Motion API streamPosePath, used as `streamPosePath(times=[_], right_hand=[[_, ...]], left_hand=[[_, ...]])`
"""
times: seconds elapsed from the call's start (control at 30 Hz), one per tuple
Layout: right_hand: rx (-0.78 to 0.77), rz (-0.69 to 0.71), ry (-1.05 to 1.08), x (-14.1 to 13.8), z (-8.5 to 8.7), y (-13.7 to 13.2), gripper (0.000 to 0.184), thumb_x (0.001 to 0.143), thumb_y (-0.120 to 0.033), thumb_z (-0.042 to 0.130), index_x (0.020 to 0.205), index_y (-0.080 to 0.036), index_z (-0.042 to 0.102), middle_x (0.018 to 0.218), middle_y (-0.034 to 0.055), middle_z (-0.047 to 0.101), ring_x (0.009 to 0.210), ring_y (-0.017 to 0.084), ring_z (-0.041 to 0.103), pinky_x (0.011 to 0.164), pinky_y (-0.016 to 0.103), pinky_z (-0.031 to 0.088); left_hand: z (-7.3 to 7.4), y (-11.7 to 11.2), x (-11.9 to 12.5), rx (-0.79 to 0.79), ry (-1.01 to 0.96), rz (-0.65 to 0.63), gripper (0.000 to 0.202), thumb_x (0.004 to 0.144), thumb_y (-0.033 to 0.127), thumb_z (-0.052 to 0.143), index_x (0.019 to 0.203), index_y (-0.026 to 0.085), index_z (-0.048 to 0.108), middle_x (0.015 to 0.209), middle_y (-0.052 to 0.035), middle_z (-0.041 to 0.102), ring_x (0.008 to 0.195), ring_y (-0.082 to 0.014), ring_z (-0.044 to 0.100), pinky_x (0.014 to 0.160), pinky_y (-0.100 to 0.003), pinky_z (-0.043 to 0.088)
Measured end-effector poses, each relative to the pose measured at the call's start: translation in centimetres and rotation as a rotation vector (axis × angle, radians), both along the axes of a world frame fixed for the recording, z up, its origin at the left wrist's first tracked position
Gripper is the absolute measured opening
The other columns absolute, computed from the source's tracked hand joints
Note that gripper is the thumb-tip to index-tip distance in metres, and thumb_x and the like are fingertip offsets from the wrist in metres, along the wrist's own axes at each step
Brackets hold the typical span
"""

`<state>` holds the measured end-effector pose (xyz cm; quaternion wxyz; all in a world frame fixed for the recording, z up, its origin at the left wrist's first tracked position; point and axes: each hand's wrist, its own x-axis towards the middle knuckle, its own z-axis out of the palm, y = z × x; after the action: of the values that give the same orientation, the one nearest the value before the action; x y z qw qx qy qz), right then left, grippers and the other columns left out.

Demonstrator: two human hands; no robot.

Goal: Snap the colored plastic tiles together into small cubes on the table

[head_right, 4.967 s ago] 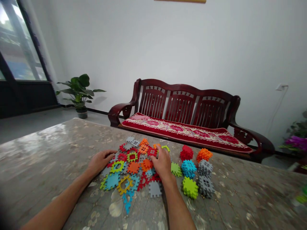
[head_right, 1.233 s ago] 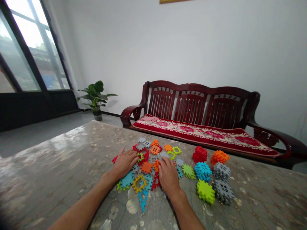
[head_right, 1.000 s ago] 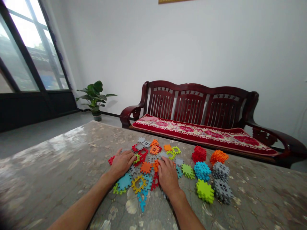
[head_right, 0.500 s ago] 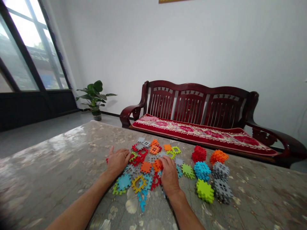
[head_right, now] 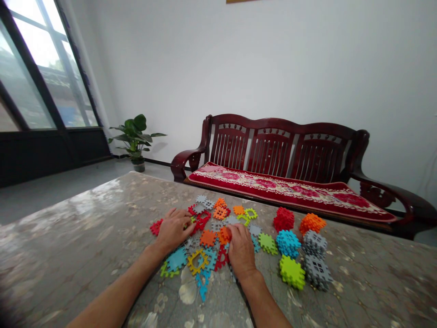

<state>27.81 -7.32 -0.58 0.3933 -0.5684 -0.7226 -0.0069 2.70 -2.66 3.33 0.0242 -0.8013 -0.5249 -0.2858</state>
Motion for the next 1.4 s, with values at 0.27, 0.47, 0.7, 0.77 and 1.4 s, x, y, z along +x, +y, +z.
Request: streamPosePath(times=[0.27,0.47,0.7,0.77,1.4], right_hand=[[-0.017,-0.048,-0.026,-0.1,-0.2,-0.1,0.052,0.081,-0.001,0.038,0.124,-0.021,0.061,0.110,0.0090,0.061,0.106,0.023,0.058,0.097,0.037,0.049],[-0.012,-0.047,-0.041,0.1,-0.7,0.3,0.045,0.087,-0.009,0.040,0.127,-0.017,0.059,0.106,0.0101,0.066,0.099,0.025,0.061,0.091,0.042,0.051],[0.034,-0.045,-0.041,-0.1,-0.4,0.1,0.038,0.088,-0.011,0.044,0.120,-0.022,0.060,0.101,0.0065,0.067,0.094,0.022,0.062,0.086,0.037,0.048],[0.022,-0.039,-0.070,-0.1,-0.1,0.0,0.024,0.089,-0.014,0.047,0.106,-0.023,0.063,0.097,0.0050,0.066,0.093,0.022,0.061,0.084,0.035,0.047],[0.067,-0.025,-0.023,-0.2,0.8,-0.5,0.046,0.059,0.008,0.039,0.088,-0.023,0.058,0.093,0.0028,0.065,0.095,0.021,0.057,0.087,0.033,0.041]], left_hand=[[0.4,-0.4,0.2,-0.065,0.128,0.000,0.016,0.078,0.036,0.067,0.069,0.025,0.072,0.102,-0.0081,0.073,0.109,-0.0298,0.060,0.113,-0.057,0.024],[0.9,-0.7,0.5,-0.114,0.145,0.052,0.013,0.076,0.035,0.070,0.074,0.023,0.072,0.104,-0.0076,0.072,0.111,-0.0293,0.059,0.113,-0.056,0.025],[1.5,-0.9,0.6,-0.157,0.181,0.035,0.016,0.076,0.037,0.072,0.073,0.021,0.069,0.096,-0.0065,0.072,0.108,-0.0289,0.061,0.112,-0.059,0.024],[1.7,-1.0,0.7,-0.176,0.184,0.028,0.013,0.077,0.033,0.071,0.073,0.021,0.068,0.096,-0.0065,0.071,0.108,-0.0285,0.060,0.112,-0.059,0.024],[1.4,-0.6,0.5,-0.203,0.171,-0.027,0.009,0.081,0.027,0.066,0.075,0.021,0.067,0.100,-0.0064,0.069,0.110,-0.0262,0.058,0.116,-0.054,0.018]])
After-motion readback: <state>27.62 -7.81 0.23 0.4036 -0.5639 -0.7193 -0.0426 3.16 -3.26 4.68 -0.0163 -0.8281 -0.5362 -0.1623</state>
